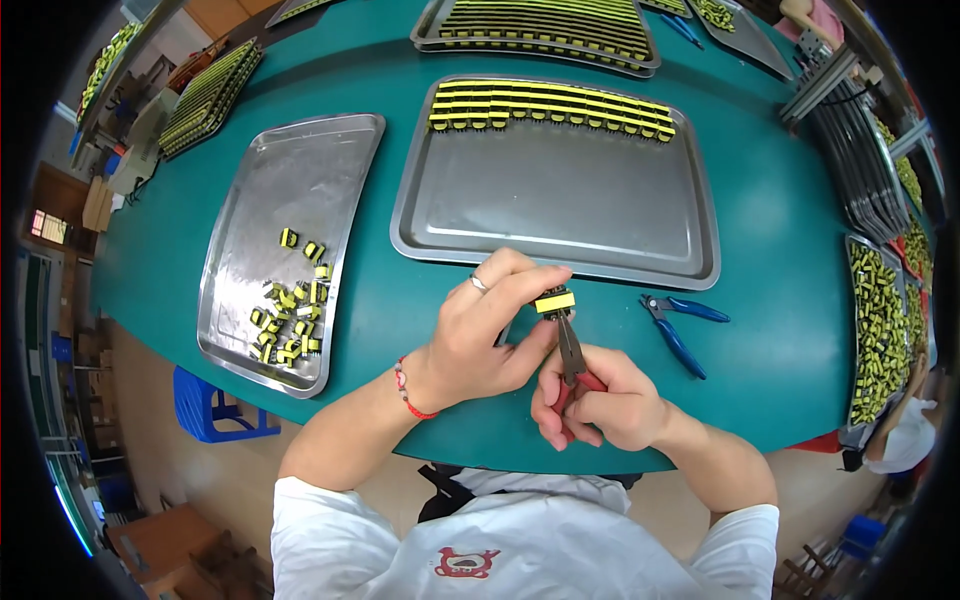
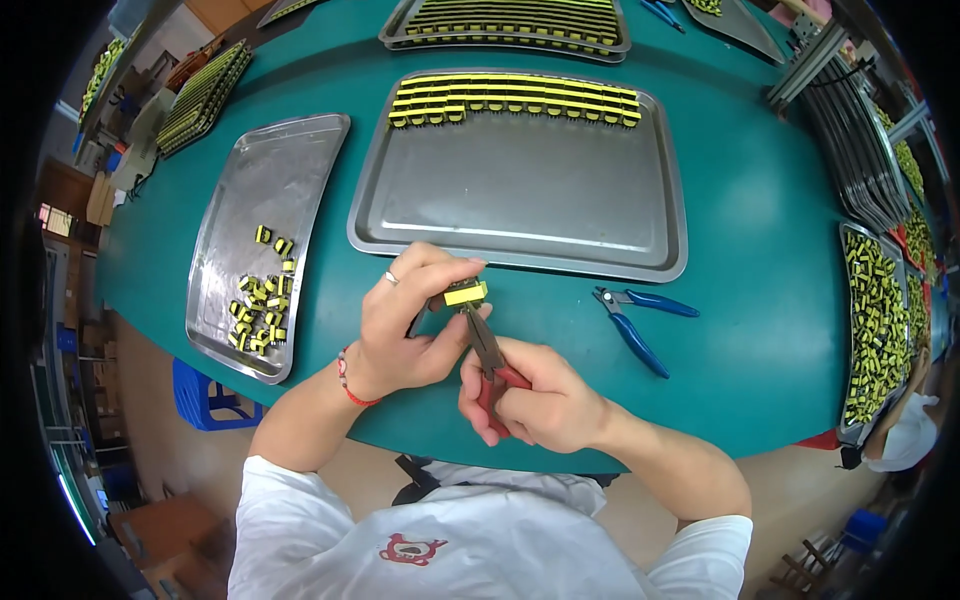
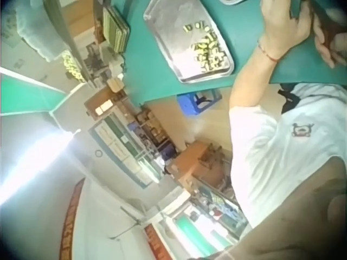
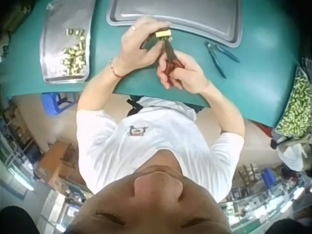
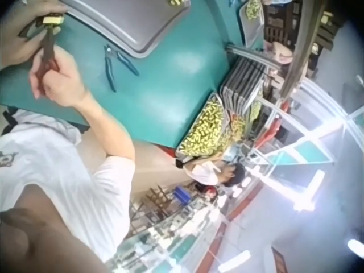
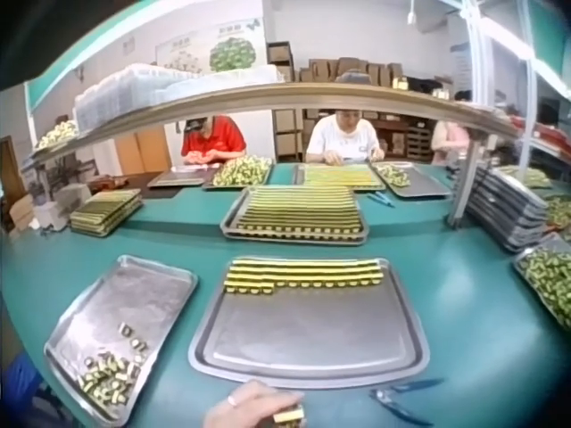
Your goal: The person cuts electronic components with pliers, then organizes them into metal trays.
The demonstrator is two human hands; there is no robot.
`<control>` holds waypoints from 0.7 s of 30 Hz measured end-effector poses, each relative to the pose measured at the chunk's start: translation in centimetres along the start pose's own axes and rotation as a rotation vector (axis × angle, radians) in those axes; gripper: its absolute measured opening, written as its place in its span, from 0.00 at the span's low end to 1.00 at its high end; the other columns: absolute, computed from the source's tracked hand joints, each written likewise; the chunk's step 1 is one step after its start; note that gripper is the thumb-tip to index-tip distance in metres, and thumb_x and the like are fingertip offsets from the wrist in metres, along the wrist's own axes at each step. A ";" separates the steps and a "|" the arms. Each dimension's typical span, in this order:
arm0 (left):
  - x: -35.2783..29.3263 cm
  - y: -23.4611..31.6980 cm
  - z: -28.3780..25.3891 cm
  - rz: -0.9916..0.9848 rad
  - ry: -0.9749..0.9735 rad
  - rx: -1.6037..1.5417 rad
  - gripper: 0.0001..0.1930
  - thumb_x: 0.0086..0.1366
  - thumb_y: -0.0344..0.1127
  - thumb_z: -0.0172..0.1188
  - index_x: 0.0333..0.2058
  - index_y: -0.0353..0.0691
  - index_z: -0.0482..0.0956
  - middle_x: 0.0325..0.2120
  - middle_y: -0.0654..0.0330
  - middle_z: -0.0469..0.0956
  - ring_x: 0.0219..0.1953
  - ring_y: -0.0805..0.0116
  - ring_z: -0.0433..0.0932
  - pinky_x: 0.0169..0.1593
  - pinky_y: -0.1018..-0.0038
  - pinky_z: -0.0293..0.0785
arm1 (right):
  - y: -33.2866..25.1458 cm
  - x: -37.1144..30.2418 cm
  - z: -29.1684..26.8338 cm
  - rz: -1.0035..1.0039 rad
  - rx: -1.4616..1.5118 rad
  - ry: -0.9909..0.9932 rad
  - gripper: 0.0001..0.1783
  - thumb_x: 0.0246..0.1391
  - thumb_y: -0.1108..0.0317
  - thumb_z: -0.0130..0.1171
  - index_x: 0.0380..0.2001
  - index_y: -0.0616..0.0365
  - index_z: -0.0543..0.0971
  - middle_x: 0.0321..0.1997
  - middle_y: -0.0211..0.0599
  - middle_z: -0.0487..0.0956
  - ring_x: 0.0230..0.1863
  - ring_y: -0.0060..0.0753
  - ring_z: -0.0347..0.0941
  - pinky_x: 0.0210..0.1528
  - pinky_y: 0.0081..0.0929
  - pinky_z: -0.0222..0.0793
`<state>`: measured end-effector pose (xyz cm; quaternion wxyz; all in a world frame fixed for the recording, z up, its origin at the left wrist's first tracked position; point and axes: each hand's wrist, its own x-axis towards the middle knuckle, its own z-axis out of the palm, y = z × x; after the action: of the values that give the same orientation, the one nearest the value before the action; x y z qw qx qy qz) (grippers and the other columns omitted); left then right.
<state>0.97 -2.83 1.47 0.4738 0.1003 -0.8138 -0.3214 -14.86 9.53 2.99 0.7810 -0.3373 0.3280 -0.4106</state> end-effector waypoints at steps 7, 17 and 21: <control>0.2 0.6 -0.5 -0.030 -0.071 0.027 0.24 0.46 0.15 0.65 0.45 0.32 0.76 0.31 0.52 0.76 0.30 0.58 0.78 0.30 0.71 0.75 | -0.5 0.3 0.4 0.027 0.037 -0.008 0.16 0.42 0.85 0.41 0.37 0.64 0.68 0.32 0.48 0.78 0.26 0.35 0.76 0.16 0.23 0.62; -0.2 0.9 0.1 -0.106 -0.059 0.009 0.20 0.49 0.15 0.63 0.43 0.31 0.76 0.31 0.52 0.76 0.28 0.58 0.77 0.31 0.71 0.75 | 0.0 0.2 0.3 0.069 0.028 0.072 0.17 0.42 0.83 0.39 0.37 0.63 0.69 0.28 0.42 0.76 0.22 0.31 0.74 0.17 0.23 0.60; -0.4 1.1 0.5 -0.201 -0.027 -0.031 0.18 0.53 0.15 0.61 0.44 0.32 0.77 0.33 0.56 0.76 0.29 0.71 0.75 0.27 0.79 0.69 | 0.2 0.4 0.3 0.096 0.113 0.062 0.16 0.42 0.83 0.40 0.37 0.63 0.69 0.28 0.44 0.76 0.22 0.32 0.74 0.17 0.23 0.62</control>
<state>0.92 -1.56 1.68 0.4296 0.1696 -0.8008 -0.3812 -14.39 9.34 2.94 0.8070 -0.2638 0.3443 -0.4008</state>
